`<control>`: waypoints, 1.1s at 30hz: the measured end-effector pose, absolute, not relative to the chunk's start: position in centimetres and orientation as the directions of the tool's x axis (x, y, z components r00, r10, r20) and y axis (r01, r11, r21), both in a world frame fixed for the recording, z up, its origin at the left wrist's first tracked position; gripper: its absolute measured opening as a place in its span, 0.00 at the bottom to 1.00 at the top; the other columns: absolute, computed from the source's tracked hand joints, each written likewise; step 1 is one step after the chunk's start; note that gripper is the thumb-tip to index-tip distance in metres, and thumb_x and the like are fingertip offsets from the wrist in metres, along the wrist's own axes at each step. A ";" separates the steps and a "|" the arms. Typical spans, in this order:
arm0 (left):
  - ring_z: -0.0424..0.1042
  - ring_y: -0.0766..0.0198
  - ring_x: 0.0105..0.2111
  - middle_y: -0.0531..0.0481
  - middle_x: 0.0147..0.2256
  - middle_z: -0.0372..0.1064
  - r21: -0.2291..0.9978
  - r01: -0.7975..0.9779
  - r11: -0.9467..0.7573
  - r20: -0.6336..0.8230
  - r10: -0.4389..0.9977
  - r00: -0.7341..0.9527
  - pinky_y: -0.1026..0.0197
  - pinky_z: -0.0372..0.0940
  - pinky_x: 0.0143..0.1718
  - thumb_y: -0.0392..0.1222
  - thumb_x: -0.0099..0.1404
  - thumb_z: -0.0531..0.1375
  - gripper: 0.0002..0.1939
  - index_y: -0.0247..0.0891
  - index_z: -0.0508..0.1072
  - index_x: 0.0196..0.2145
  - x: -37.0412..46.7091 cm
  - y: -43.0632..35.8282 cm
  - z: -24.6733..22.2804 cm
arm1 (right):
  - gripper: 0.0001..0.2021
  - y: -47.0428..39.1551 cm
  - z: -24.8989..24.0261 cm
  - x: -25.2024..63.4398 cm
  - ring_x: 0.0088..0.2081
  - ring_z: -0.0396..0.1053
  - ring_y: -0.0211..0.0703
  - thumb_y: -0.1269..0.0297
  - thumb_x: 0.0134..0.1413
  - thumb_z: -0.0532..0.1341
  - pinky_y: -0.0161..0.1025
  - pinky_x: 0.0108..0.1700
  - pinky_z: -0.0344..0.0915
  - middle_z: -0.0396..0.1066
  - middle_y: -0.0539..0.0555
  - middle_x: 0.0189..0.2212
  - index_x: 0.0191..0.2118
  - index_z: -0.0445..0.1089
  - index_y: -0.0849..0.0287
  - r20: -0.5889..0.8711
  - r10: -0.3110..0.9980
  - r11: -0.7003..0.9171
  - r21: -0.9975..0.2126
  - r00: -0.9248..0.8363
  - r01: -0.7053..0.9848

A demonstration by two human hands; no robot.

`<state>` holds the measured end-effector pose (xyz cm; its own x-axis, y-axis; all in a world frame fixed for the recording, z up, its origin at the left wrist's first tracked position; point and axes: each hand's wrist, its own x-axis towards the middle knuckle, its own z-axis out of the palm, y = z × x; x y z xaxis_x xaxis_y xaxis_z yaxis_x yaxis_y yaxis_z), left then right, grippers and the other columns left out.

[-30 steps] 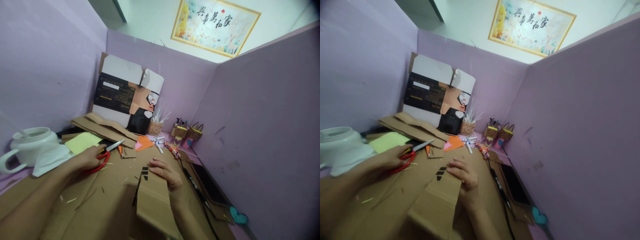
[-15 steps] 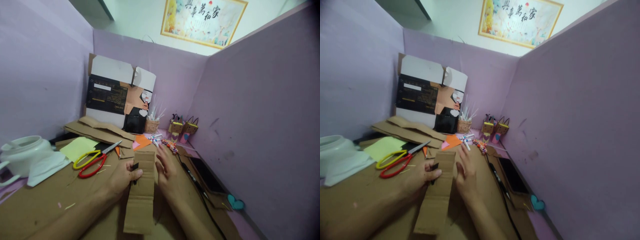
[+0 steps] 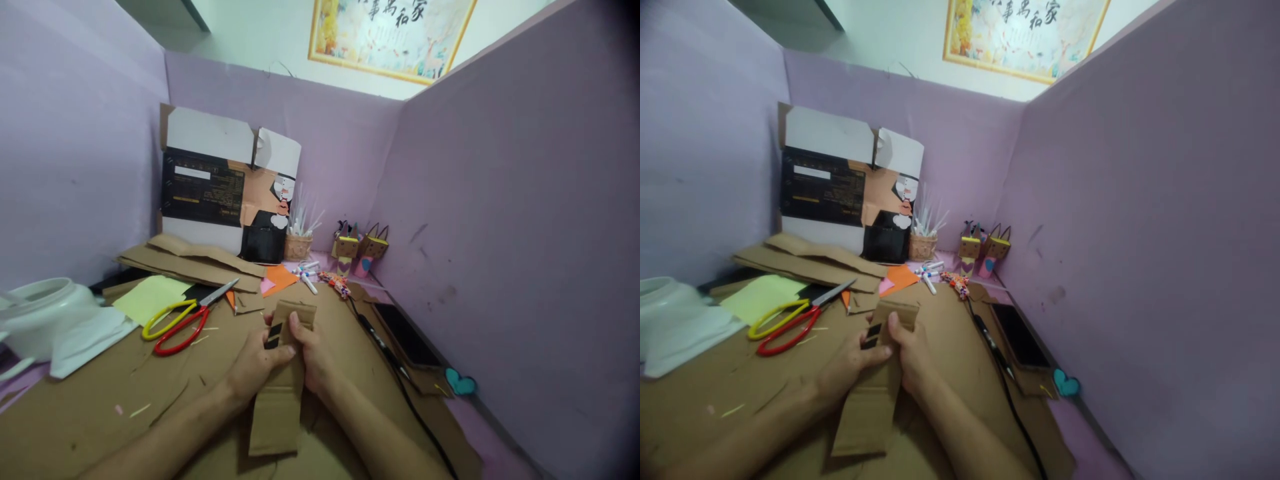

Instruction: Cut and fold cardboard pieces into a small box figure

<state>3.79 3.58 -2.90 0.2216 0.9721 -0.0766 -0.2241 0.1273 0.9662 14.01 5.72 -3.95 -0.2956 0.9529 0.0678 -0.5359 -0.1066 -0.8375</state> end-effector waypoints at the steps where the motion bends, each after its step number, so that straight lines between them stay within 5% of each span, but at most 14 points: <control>1: 0.72 0.55 0.31 0.48 0.28 0.73 0.949 -0.258 0.179 -0.111 0.960 0.257 0.56 0.64 0.35 0.40 0.45 0.65 0.20 0.33 0.70 0.38 3.8 3.6 -3.1 | 0.17 5.8 -3.9 14.0 0.30 0.73 0.45 0.54 0.45 0.62 0.39 0.35 0.68 0.76 0.55 0.29 0.35 0.73 0.64 0.071 0.954 -0.101 -0.839 -0.291 -0.535; 7: 0.73 0.57 0.30 0.48 0.28 0.74 0.828 -0.392 0.401 -0.238 0.885 0.401 0.57 0.64 0.36 0.35 0.47 0.66 0.23 0.33 0.69 0.42 3.7 3.9 -3.1 | 0.17 7.0 -2.8 14.7 0.27 0.73 0.44 0.53 0.44 0.62 0.40 0.33 0.69 0.75 0.55 0.24 0.33 0.72 0.64 -0.120 0.949 -0.266 -0.802 -0.292 -0.535; 11: 0.73 0.55 0.30 0.44 0.30 0.74 0.724 -0.432 0.538 -0.294 0.807 0.511 0.54 0.64 0.35 0.52 0.57 0.56 0.21 0.33 0.70 0.42 3.4 3.9 -2.4 | 0.19 7.8 -2.3 15.2 0.26 0.73 0.44 0.49 0.48 0.58 0.39 0.29 0.69 0.75 0.55 0.23 0.33 0.72 0.64 -0.137 0.938 -0.297 -0.792 -0.319 -0.533; 14: 0.73 0.53 0.29 0.41 0.28 0.73 0.636 -0.408 0.654 -0.326 0.708 0.626 0.52 0.63 0.35 0.60 0.59 0.49 0.29 0.29 0.71 0.39 3.2 3.9 -2.2 | 0.19 7.8 -2.4 15.4 0.24 0.72 0.42 0.49 0.46 0.59 0.36 0.26 0.68 0.76 0.54 0.24 0.34 0.72 0.63 -0.055 0.944 -0.232 -0.811 -0.325 -0.537; 19: 0.71 0.58 0.26 0.43 0.29 0.72 0.639 -0.496 0.588 -0.264 0.774 0.576 0.55 0.64 0.32 0.57 0.61 0.48 0.26 0.31 0.71 0.38 3.1 4.3 -2.5 | 0.22 7.7 -2.6 16.0 0.21 0.69 0.38 0.47 0.47 0.57 0.33 0.23 0.64 0.75 0.52 0.26 0.40 0.70 0.61 0.097 0.953 -0.046 -0.889 -0.285 -0.456; 24: 0.71 0.55 0.30 0.40 0.32 0.71 0.682 -0.498 0.536 -0.223 0.800 0.557 0.53 0.63 0.33 0.61 0.59 0.47 0.29 0.32 0.68 0.43 2.5 5.0 -2.9 | 0.15 8.6 -2.8 17.5 0.37 0.69 0.40 0.57 0.44 0.62 0.38 0.40 0.64 0.73 0.53 0.36 0.38 0.70 0.59 0.279 0.960 0.267 -0.904 0.010 -0.334; 33: 0.71 0.56 0.28 0.41 0.28 0.71 0.646 -0.473 0.599 -0.261 0.756 0.600 0.55 0.63 0.32 0.60 0.58 0.50 0.28 0.29 0.69 0.38 2.6 5.1 -3.0 | 0.13 8.6 -3.2 17.2 0.31 0.66 0.35 0.72 0.38 0.64 0.35 0.37 0.62 0.68 0.48 0.31 0.35 0.67 0.58 0.366 0.925 0.381 -0.894 0.106 -0.238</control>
